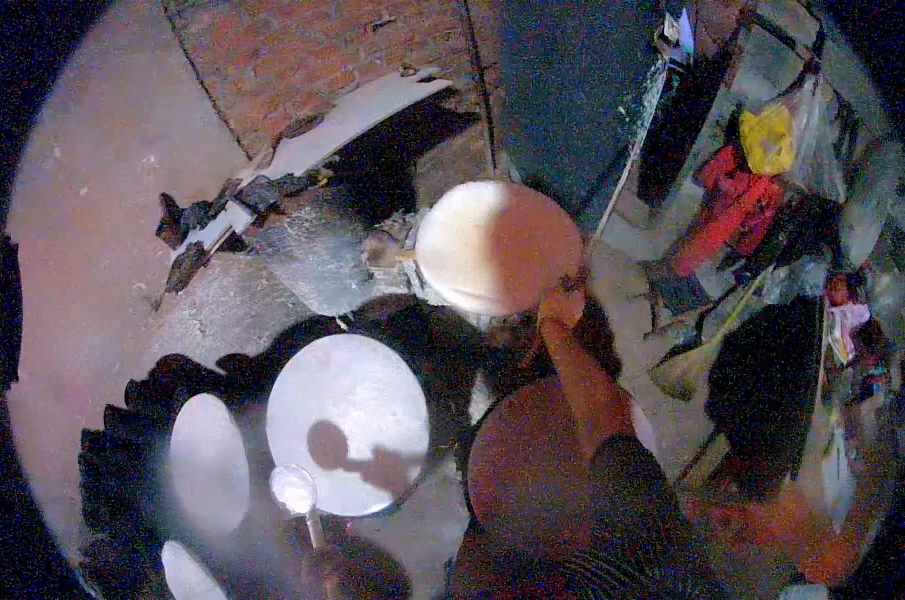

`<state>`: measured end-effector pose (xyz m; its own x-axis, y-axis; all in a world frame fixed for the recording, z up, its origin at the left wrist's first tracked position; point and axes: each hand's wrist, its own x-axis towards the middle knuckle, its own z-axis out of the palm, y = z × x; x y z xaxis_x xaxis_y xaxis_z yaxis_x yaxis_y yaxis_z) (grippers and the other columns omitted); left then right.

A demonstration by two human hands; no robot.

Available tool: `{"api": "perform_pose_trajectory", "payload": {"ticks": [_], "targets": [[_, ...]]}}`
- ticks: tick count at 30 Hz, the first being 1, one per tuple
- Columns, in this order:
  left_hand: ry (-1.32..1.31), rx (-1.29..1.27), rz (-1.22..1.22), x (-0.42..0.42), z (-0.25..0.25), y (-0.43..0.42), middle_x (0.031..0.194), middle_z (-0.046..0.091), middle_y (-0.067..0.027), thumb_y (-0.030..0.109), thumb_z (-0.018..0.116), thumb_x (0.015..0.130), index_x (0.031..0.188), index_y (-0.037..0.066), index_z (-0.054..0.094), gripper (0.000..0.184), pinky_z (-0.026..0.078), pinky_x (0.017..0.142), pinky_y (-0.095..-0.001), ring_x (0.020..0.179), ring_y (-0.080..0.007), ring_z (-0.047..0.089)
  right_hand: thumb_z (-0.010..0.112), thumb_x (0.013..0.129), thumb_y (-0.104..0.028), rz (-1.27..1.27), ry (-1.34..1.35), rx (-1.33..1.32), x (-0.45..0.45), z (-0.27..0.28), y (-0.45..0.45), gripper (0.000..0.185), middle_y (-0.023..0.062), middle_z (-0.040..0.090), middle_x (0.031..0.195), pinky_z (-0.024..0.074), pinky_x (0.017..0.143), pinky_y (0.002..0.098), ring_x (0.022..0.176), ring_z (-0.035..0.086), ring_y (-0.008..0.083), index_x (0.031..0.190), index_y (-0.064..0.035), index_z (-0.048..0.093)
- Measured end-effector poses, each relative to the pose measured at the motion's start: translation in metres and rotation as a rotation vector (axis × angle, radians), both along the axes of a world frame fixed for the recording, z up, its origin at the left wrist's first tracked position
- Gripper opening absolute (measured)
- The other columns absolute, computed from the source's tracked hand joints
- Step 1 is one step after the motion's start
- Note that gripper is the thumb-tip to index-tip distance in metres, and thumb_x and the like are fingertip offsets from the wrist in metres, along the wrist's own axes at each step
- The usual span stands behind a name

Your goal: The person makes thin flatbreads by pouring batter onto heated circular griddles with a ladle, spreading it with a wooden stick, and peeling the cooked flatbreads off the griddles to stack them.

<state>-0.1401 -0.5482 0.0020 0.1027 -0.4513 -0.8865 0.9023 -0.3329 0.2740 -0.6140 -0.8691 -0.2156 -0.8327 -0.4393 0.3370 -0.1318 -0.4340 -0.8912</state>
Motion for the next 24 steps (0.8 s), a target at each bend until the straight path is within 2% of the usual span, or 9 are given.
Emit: {"api": "perform_pose_trajectory", "payload": {"ticks": [3, 7, 9, 13, 16, 17, 20, 22, 24], "targets": [[0.162, -0.065, 0.04, -0.005, -0.013, 0.047, 0.06, 0.039, 0.002, 0.021, 0.043, 0.091, 0.083, 0.008, 0.046, 0.015, 0.033, 0.04, -0.0219, 0.045, -0.0086, 0.035, 0.048, 0.084, -0.012, 0.031, 0.041, 0.11, 0.013, 0.038, 0.048, 0.014, 0.0044, 0.054, 0.072, 0.0445, 0.053, 0.0348, 0.06, 0.052, 0.0223, 0.097, -0.008, 0.05], [0.456, -0.194, 0.177, -0.034, -0.031, 0.154, 0.061, 0.041, 0.0021, 0.02, 0.043, 0.091, 0.089, 0.006, 0.048, 0.014, 0.034, 0.04, -0.0223, 0.045, -0.0082, 0.035, 0.054, 0.084, -0.024, 0.723, -0.624, 0.444, 0.072, 0.111, 0.152, 0.007, -0.0049, 0.035, 0.053, 0.022, 0.03, 0.0232, 0.035, 0.031, 0.0081, 0.086, -0.0179, 0.051], [0.308, -0.583, 0.053, -0.07, -0.034, 0.206, 0.076, 0.043, -0.0039, 0.008, 0.044, 0.088, 0.112, -0.007, 0.041, 0.028, 0.035, 0.043, -0.0164, 0.057, -0.0086, 0.037, 0.051, 0.085, -0.028, 0.989, -0.473, 0.758, 0.11, 0.162, 0.229, 0.011, -0.0074, 0.035, 0.052, 0.0225, 0.032, 0.0206, 0.035, 0.03, 0.0056, 0.087, -0.019, 0.057], [0.203, -0.261, 0.37, -0.14, 0.007, 0.299, 0.067, 0.038, -0.0027, 0.007, 0.041, 0.088, 0.1, -0.007, 0.04, 0.018, 0.036, 0.042, -0.0182, 0.05, -0.0072, 0.036, 0.045, 0.085, -0.007, 1.54, 0.114, 0.787, 0.146, 0.072, 0.349, 0.023, -0.005, 0.045, 0.059, 0.0294, 0.031, 0.0215, 0.038, 0.038, 0.0054, 0.104, -0.0158, 0.056], [0.323, -0.303, 0.648, -0.166, -0.034, 0.393, 0.065, 0.038, -0.0039, 0.006, 0.039, 0.088, 0.094, -0.005, 0.04, 0.013, 0.035, 0.04, -0.0187, 0.045, -0.0073, 0.034, 0.039, 0.093, -0.021, 1.847, -0.645, 1.125, 0.172, 0.044, 0.438, 0.023, 0.0027, 0.058, 0.074, 0.0352, 0.03, 0.0149, 0.05, 0.053, 0.0071, 0.108, -0.0071, 0.051], [0.377, -0.318, 0.792, -0.177, -0.039, 0.42, 0.064, 0.038, -0.0042, 0.006, 0.039, 0.087, 0.093, -0.004, 0.04, 0.012, 0.035, 0.04, -0.0185, 0.044, -0.0073, 0.034, 0.04, 0.092, -0.019, 1.995, -0.419, 1.144, 0.176, 0.039, 0.468, 0.024, 0.0034, 0.059, 0.077, 0.0369, 0.034, 0.017, 0.053, 0.054, 0.0081, 0.11, -0.0059, 0.05], [0.136, -0.308, 0.958, -0.214, -0.049, 0.509, 0.063, 0.04, -0.005, 0.008, 0.039, 0.088, 0.092, -0.005, 0.04, 0.013, 0.034, 0.039, -0.0181, 0.042, -0.0077, 0.034, 0.042, 0.09, -0.013, 2.302, 1.266, 0.561, 0.182, 0.049, 0.546, 0.028, 0.0055, 0.061, 0.086, 0.042, 0.048, 0.0235, 0.06, 0.055, 0.0111, 0.115, -0.0023, 0.049], [0.326, -0.567, 1.237, -0.234, -0.08, 0.597, 0.066, 0.043, -0.0065, 0.011, 0.039, 0.09, 0.092, -0.006, 0.04, 0.017, 0.033, 0.038, -0.0175, 0.041, -0.0081, 0.034, 0.045, 0.087, -0.01, 2.444, 1.351, 0.33, 0.197, 0.038, 0.594, 0.032, 0.009, 0.062, 0.087, 0.0447, 0.057, 0.0273, 0.066, 0.057, 0.0149, 0.118, -0.0021, 0.049], [-0.225, -0.115, 1.376, -0.265, -0.103, 0.666, 0.067, 0.044, -0.006, 0.016, 0.038, 0.092, 0.091, -0.002, 0.042, 0.018, 0.031, 0.037, -0.0179, 0.043, -0.0076, 0.035, 0.047, 0.084, -0.009, 2.592, 1.373, 0.087, 0.216, 0.057, 0.652, 0.034, 0.0137, 0.061, 0.085, 0.0464, 0.063, 0.0304, 0.073, 0.06, 0.0197, 0.118, -0.0032, 0.049]]}}
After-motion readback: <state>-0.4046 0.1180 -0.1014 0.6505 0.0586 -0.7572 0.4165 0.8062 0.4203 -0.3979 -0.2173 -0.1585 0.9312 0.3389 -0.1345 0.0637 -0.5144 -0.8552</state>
